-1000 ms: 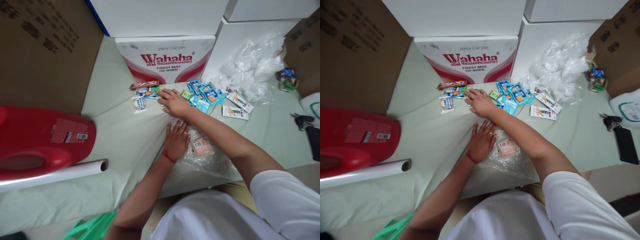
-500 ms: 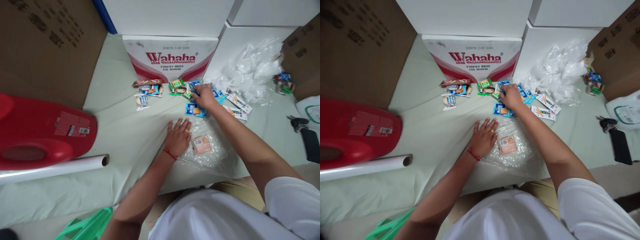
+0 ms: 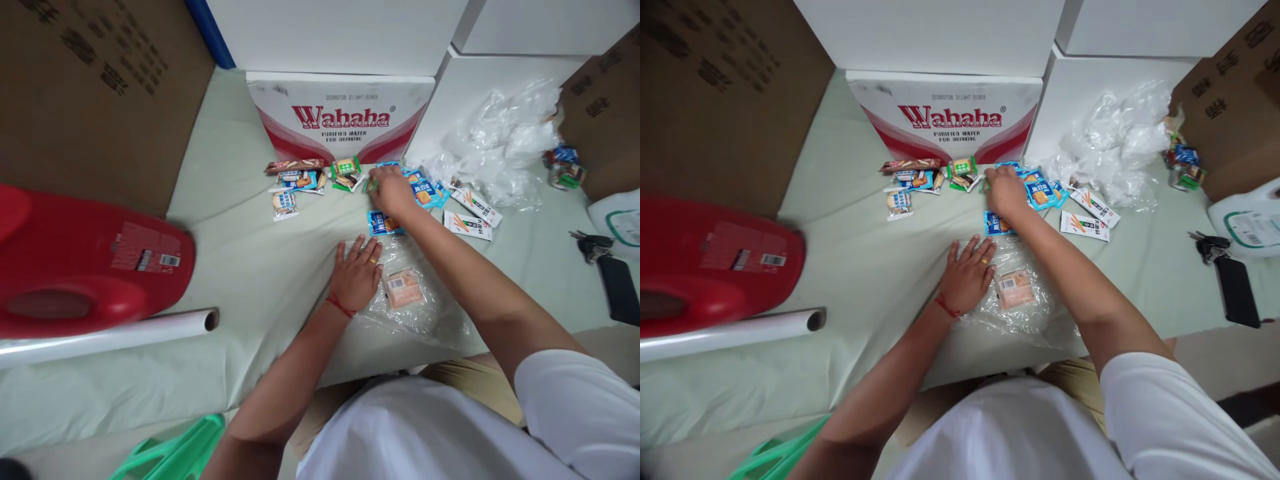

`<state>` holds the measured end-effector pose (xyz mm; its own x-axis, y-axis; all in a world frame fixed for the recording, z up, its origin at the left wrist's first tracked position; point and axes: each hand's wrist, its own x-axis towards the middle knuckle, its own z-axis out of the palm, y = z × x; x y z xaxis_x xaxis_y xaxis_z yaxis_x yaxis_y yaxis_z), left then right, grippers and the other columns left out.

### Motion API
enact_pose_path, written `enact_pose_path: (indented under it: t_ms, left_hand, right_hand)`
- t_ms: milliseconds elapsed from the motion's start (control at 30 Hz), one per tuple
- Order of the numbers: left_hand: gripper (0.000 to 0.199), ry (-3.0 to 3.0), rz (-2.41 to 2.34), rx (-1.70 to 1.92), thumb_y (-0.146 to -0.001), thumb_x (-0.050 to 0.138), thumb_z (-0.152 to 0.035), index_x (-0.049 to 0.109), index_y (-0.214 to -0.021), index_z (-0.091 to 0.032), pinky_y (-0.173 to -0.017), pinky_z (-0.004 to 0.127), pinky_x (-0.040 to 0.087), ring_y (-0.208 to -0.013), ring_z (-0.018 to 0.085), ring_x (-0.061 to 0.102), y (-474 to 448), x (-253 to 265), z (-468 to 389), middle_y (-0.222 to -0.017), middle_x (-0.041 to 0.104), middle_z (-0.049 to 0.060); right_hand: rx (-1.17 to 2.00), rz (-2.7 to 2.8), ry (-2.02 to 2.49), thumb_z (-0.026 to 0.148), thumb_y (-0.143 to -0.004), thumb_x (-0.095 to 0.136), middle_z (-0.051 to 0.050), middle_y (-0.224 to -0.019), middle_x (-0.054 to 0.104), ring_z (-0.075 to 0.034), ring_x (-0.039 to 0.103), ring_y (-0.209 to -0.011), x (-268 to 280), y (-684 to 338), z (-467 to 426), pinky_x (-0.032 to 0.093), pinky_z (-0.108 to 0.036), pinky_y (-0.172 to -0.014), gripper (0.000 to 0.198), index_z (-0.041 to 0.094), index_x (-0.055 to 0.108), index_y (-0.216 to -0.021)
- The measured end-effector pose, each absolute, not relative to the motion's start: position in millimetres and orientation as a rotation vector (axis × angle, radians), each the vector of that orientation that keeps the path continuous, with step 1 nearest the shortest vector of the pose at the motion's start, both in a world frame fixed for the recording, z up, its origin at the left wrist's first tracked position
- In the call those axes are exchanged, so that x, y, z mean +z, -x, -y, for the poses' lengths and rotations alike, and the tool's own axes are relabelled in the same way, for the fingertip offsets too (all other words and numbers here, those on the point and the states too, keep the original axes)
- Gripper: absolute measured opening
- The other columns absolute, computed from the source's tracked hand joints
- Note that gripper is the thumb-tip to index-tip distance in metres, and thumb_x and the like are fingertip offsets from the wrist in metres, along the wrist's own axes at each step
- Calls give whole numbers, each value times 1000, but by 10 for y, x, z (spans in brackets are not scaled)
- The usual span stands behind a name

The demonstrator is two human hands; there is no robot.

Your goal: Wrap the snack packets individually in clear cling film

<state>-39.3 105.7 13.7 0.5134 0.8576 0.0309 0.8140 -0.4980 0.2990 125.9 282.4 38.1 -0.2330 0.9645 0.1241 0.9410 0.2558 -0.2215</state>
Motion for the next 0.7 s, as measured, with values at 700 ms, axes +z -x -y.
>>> enact_pose_path:
  t_ms: [700]
  left_hand:
    - [57, -2486, -1420, 255, -111, 25, -40, 43, -163, -24, -132, 66, 22, -162, 26, 31, 388, 153, -1073, -172, 40, 3]
  right_hand:
    - [292, 2225, 1495, 46, -97, 58, -16, -140, 66, -38, 56, -129, 435, -1093, -3250, 44, -56, -113, 54, 18, 59, -144]
